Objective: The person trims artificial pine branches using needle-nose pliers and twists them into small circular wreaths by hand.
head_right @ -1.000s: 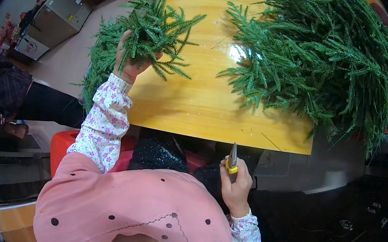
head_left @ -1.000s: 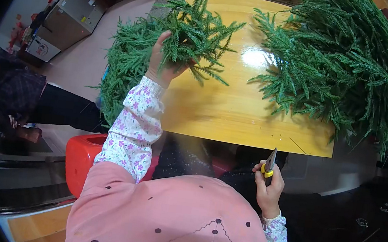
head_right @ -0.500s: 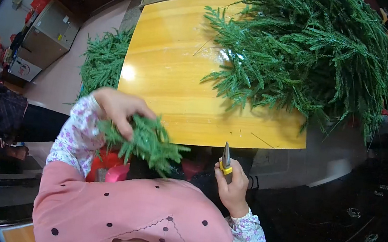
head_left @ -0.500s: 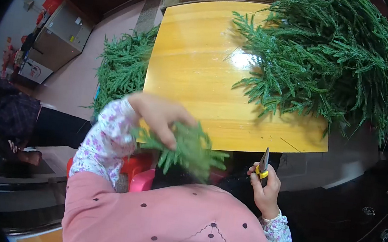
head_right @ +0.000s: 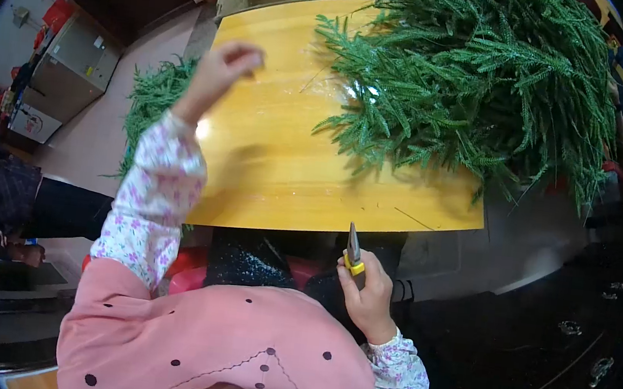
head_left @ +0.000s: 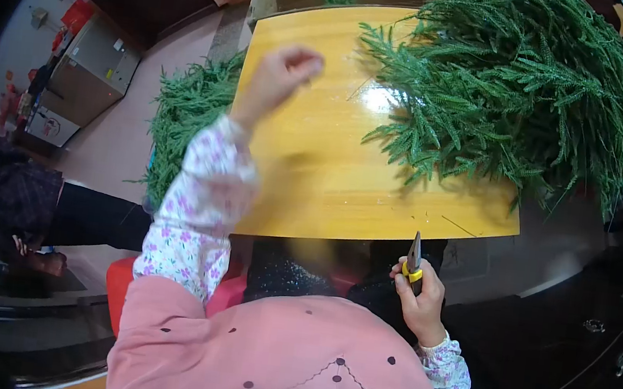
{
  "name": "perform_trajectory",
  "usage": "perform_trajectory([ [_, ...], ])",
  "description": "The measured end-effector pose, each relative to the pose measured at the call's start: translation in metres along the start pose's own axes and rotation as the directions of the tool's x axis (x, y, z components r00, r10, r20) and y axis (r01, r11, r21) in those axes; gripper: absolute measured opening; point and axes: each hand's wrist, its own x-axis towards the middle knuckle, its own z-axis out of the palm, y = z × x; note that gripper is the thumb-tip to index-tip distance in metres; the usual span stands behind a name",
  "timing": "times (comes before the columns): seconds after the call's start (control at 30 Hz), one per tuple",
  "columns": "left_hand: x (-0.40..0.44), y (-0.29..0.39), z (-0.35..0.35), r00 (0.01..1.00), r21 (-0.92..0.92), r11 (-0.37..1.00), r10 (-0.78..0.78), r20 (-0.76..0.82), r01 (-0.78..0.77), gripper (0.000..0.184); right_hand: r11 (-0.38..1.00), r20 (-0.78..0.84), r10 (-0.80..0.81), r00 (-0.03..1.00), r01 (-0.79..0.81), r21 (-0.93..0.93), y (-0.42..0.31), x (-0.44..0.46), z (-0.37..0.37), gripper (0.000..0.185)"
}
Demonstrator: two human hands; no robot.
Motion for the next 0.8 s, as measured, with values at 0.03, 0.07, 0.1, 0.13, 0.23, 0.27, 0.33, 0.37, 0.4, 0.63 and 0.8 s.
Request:
perform_trajectory([
  [0.03,-0.026,-0.02,0.021,1.0,0.035,0.999,0.025,0.017,-0.026,0.019,1.0,0.002,-0.008,1.0,0.009,-0.009,0.001,0.0,0.0,0.023],
  [0.07,-0.054,-0.026,0.041,1.0,-0.074,0.997,-0.004,-0.003,0.004,0.018,1.0,0.001,-0.019,1.0,0.019,-0.018,0.002,0.001,0.0,0.023],
  [0.1,-0.082,-0.025,0.056,0.999,-0.182,0.983,-0.034,-0.017,0.03,0.017,0.999,0.001,-0.026,1.0,0.026,-0.02,0.002,0.002,0.001,0.023],
  [0.13,-0.105,-0.017,0.064,0.997,-0.196,0.977,-0.082,0.007,0.082,0.014,0.999,-0.001,-0.033,0.999,0.033,-0.024,0.002,0.002,0.002,0.024],
  [0.23,-0.159,-0.001,0.081,0.998,-0.077,0.996,-0.042,-0.046,0.038,0.011,0.988,-0.018,-0.094,0.995,0.091,-0.128,-0.002,0.007,0.003,0.026],
  [0.27,-0.172,0.004,0.086,0.999,-0.069,0.998,-0.013,-0.046,0.01,0.012,0.978,-0.024,-0.114,0.993,0.108,-0.181,-0.002,0.008,0.002,0.026],
  [0.33,-0.19,0.012,0.093,0.998,-0.055,0.997,0.052,-0.04,-0.054,0.014,0.942,-0.015,-0.201,0.979,0.189,-0.278,0.0,0.014,0.0,0.032],
  [0.37,-0.197,0.012,0.096,0.997,-0.047,0.996,0.078,-0.023,-0.079,0.015,0.916,-0.012,-0.251,0.968,0.234,-0.326,0.002,0.017,0.0,0.034],
  [0.4,-0.204,0.01,0.098,0.994,-0.036,0.994,0.106,-0.006,-0.107,0.016,0.866,0.01,-0.285,0.959,0.262,-0.425,0.0,0.021,-0.002,0.037],
  [0.63,-0.215,-0.006,0.104,0.989,-0.126,0.986,0.095,-0.11,-0.109,0.015,0.431,0.213,-0.383,0.899,0.378,-0.819,-0.008,0.056,-0.008,0.012],
  [0.8,-0.22,-0.014,0.109,0.98,-0.228,0.971,0.027,-0.197,-0.073,0.016,0.522,0.268,-0.224,0.937,0.347,-0.779,-0.017,0.075,0.008,0.032],
])
